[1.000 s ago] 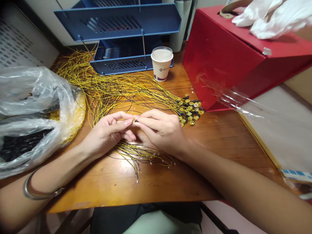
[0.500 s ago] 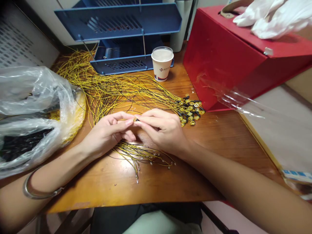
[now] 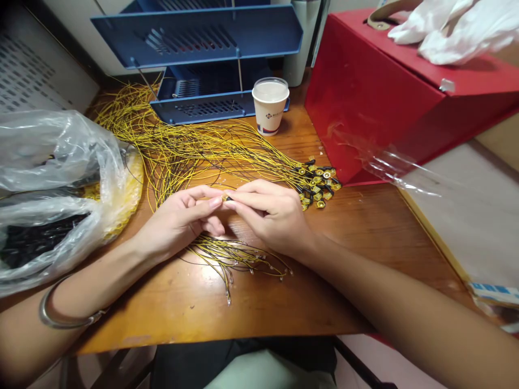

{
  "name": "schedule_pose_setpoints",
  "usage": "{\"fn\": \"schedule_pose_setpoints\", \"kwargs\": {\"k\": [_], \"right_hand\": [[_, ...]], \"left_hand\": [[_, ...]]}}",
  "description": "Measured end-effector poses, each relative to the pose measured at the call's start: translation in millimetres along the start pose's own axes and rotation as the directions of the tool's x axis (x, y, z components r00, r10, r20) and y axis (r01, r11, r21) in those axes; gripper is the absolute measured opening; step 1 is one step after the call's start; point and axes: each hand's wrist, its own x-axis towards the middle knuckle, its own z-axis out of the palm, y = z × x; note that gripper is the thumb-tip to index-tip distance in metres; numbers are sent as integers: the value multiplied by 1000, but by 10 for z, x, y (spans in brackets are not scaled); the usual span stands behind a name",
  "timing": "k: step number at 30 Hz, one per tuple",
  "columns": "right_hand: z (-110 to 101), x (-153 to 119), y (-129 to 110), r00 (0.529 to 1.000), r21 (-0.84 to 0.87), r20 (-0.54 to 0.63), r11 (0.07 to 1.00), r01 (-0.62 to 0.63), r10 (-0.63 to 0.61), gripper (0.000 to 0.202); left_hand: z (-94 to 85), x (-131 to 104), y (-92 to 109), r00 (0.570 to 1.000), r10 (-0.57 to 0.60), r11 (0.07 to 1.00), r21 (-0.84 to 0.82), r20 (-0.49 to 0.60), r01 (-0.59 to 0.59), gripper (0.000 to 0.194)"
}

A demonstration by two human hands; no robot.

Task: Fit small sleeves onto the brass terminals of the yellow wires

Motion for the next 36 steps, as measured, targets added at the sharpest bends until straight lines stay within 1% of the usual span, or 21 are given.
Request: {"fn": "schedule_pose_setpoints", "kwargs": {"k": [7, 12, 20, 28, 36], "right_hand": [[-7, 1, -2, 1000, -6, 4, 1000, -2, 2, 17], [-19, 21, -4, 1000, -4, 9, 1000, 22, -22, 16], [-39, 44, 3, 1000, 72, 7, 997, 27, -27, 14], [-52, 53, -9, 999, 58, 12, 998, 33, -34, 14], [-42, 32, -38, 998, 23, -23, 998, 52, -52, 15]], "left_hand": [[10, 3, 12, 1000, -8, 1000, -11, 6, 9, 30], [3, -4, 9, 1000, -8, 1000, -5, 12, 8, 35], [-11, 0, 10, 999, -19, 1000, -3, 34, 19, 42], [-11, -7, 4, 999, -13, 1000, 13, 46, 13, 46], [0, -1, 10, 997, -9, 1000, 0, 71, 9, 46]]}}
